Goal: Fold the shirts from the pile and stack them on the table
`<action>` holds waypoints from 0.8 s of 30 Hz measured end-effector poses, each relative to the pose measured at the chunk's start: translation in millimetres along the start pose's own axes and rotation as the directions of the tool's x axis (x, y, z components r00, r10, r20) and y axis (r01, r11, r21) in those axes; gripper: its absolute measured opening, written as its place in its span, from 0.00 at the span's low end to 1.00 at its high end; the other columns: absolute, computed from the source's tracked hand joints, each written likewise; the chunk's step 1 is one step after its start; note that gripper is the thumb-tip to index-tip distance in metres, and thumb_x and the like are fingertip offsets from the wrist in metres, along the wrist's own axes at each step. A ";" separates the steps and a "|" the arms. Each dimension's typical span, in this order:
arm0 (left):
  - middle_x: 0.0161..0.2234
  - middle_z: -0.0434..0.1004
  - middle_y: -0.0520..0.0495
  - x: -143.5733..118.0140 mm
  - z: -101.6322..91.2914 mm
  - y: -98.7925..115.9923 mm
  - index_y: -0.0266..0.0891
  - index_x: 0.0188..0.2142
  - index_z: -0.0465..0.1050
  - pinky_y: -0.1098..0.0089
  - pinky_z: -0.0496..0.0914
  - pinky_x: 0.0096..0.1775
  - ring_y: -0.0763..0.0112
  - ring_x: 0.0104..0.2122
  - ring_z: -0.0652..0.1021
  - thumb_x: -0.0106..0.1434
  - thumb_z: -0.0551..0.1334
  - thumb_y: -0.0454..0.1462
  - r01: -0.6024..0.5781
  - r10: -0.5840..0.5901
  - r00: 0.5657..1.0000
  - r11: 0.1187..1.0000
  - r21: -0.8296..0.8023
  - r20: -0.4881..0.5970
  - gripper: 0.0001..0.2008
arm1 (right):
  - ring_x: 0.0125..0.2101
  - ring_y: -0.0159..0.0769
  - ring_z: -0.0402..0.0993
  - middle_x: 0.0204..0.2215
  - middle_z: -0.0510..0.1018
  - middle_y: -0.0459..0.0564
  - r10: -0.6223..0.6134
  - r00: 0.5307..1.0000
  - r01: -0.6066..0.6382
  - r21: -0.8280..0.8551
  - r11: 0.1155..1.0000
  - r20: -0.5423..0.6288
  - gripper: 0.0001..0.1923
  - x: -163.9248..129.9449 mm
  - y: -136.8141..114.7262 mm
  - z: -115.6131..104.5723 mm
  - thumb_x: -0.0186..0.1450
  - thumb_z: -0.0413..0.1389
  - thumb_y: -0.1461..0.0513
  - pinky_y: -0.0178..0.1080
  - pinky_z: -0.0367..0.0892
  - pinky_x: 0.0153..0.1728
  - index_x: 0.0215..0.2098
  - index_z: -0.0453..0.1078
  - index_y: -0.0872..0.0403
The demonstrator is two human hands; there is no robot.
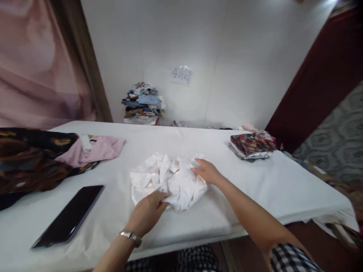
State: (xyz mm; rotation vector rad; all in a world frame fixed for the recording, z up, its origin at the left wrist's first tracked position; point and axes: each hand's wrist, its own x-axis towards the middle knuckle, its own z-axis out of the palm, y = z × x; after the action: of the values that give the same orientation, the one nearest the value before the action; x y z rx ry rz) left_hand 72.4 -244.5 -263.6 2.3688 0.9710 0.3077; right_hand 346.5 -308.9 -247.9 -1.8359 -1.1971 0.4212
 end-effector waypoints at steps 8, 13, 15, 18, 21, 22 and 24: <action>0.31 0.80 0.53 4.5 -1.3 -14.0 0.52 0.42 0.76 0.60 0.71 0.38 0.56 0.34 0.79 0.54 0.58 0.54 0.077 -0.087 0.994 0.989 -0.129 -0.071 0.20 | 0.37 0.42 0.72 0.21 0.74 0.47 0.159 0.987 -0.161 -0.047 0.986 -0.035 0.11 65.3 -2.9 23.1 0.54 0.60 0.62 0.39 0.62 0.39 0.18 0.64 0.52; 0.30 0.81 0.54 13.7 -5.4 -14.4 0.55 0.37 0.75 0.56 0.71 0.38 0.50 0.36 0.80 0.51 0.57 0.59 0.163 -0.173 0.982 0.978 -0.131 -0.072 0.20 | 0.31 0.33 0.70 0.22 0.72 0.42 0.158 0.927 -0.018 0.380 0.925 -0.341 0.14 89.8 -16.5 -30.2 0.66 0.45 0.53 0.34 0.64 0.32 0.32 0.66 0.51; 0.30 0.80 0.55 17.6 -8.3 -11.8 0.57 0.37 0.73 0.56 0.71 0.37 0.50 0.35 0.80 0.51 0.56 0.60 0.153 -0.167 0.982 0.978 -0.144 -0.092 0.20 | 0.27 0.32 0.68 0.20 0.72 0.40 0.275 0.900 -0.002 0.630 0.777 -0.337 0.11 86.2 -10.3 -44.0 0.64 0.50 0.53 0.33 0.64 0.30 0.32 0.66 0.51; 0.31 0.80 0.57 23.6 -11.7 -8.3 0.58 0.40 0.71 0.58 0.71 0.35 0.54 0.32 0.79 0.51 0.55 0.61 0.123 -0.154 0.973 0.977 -0.176 -0.173 0.22 | 0.23 0.31 0.66 0.17 0.70 0.40 0.416 0.888 -0.149 0.734 0.662 -0.195 0.07 65.5 13.6 -46.0 0.57 0.59 0.59 0.34 0.64 0.27 0.28 0.66 0.53; 0.39 0.81 0.53 29.2 -11.2 -3.6 0.54 0.43 0.72 0.60 0.72 0.35 0.57 0.32 0.79 0.53 0.55 0.60 0.066 -0.106 0.960 0.985 -0.162 -0.258 0.24 | 0.21 0.31 0.67 0.18 0.72 0.42 0.488 0.859 -0.232 0.732 0.640 -0.155 0.05 38.0 42.6 -39.6 0.56 0.60 0.64 0.34 0.64 0.24 0.27 0.66 0.54; 0.42 0.80 0.51 31.0 -9.7 -0.9 0.52 0.44 0.73 0.60 0.73 0.36 0.57 0.34 0.80 0.54 0.55 0.59 0.029 -0.067 0.960 0.989 -0.142 -0.273 0.24 | 0.21 0.31 0.67 0.18 0.72 0.42 0.511 0.848 -0.254 0.735 0.629 -0.144 0.05 29.8 51.0 -39.0 0.56 0.60 0.64 0.33 0.64 0.23 0.28 0.66 0.54; 0.50 0.78 0.46 35.0 -4.7 6.2 0.47 0.46 0.74 0.61 0.73 0.43 0.56 0.41 0.80 0.58 0.54 0.56 -0.059 0.036 0.963 0.995 -0.079 -0.268 0.25 | 0.20 0.30 0.66 0.18 0.71 0.43 0.552 0.826 -0.307 0.735 0.605 -0.109 0.06 17.2 64.4 -41.4 0.58 0.60 0.63 0.32 0.63 0.21 0.28 0.66 0.54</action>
State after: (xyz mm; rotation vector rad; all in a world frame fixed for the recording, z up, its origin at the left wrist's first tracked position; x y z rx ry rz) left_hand 99.0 -221.6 -256.2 2.3129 0.9991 0.6888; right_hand 418.9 -323.8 -274.2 -1.4100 -0.2415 0.6987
